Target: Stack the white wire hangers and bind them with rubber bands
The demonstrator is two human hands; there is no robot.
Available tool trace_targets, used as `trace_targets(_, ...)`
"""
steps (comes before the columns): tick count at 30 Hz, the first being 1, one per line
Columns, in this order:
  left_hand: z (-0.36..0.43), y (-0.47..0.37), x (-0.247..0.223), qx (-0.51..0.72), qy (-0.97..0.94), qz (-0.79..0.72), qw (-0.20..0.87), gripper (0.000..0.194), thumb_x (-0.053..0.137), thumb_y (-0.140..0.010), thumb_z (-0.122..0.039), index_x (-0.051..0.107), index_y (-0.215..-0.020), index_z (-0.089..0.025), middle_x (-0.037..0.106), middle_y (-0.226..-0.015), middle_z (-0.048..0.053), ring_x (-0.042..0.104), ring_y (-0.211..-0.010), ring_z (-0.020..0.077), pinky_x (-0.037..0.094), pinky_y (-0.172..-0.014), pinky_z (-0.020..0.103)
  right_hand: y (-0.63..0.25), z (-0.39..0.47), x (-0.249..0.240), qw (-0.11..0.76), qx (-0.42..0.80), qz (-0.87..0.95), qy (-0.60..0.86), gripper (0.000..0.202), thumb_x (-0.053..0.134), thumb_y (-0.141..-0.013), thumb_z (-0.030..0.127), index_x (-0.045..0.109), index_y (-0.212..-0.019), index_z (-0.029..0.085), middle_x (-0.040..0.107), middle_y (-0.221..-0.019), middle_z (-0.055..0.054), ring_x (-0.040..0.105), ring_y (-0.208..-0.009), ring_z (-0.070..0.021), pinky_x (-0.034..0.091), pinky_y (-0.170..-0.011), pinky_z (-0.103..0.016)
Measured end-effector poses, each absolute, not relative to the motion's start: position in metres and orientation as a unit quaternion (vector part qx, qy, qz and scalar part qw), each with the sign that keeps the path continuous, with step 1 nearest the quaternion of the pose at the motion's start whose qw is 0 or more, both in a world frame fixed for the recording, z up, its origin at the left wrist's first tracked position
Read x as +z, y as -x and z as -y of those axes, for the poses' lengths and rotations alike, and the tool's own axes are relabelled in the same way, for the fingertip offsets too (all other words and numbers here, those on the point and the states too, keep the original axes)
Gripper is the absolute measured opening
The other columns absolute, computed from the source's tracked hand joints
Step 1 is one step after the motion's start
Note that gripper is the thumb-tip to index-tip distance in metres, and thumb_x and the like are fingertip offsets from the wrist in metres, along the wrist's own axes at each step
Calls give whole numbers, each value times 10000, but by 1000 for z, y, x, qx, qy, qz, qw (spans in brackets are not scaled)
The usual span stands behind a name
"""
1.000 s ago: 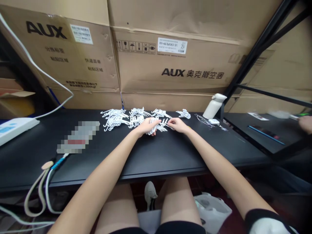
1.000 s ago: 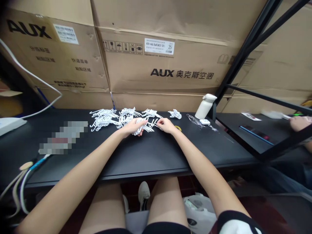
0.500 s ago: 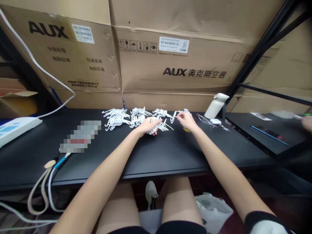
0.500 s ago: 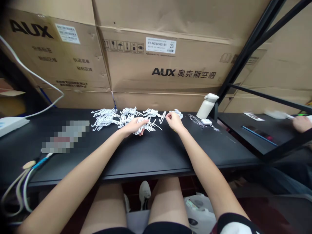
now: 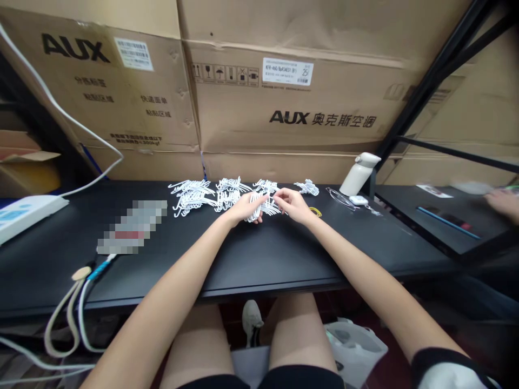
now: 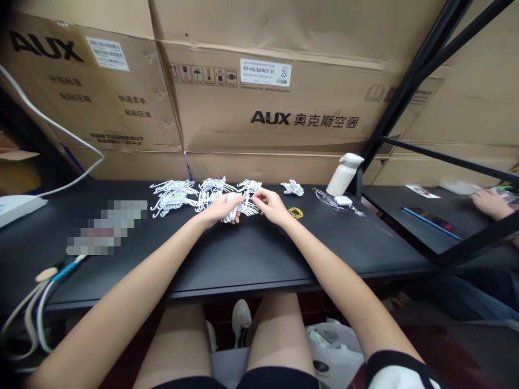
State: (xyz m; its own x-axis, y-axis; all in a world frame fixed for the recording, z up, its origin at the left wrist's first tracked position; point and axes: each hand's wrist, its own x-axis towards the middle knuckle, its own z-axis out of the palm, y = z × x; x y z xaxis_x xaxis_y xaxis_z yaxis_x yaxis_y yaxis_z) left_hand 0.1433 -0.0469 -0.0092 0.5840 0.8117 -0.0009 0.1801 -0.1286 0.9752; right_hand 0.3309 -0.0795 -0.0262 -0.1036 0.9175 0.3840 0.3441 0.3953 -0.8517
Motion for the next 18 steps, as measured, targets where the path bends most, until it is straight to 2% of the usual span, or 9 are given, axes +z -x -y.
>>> trace_targets(9, 48, -145, -8, 311, -679, -363, 558, 313, 552, -869, -484, 471, -813, -187, 592, -575, 3, 636, -498, 171, 492, -466, 264, -325, 79, -24, 522, 358, 607, 481, 431, 690, -653, 570, 603, -771, 165, 574, -664, -12, 532, -597, -129, 491, -508, -255)
trace_targets(18, 51, -146, -4, 312, -657, -376, 574, 277, 532, -888, -454, 506, -899, -179, 660, -666, 44, 685, -587, 211, 512, -484, 273, -324, 79, -24, 519, 404, 575, 487, 310, 739, -652, 428, 689, -763, 144, 674, -751, -37, 612, -703, -145, 527, -621, -258)
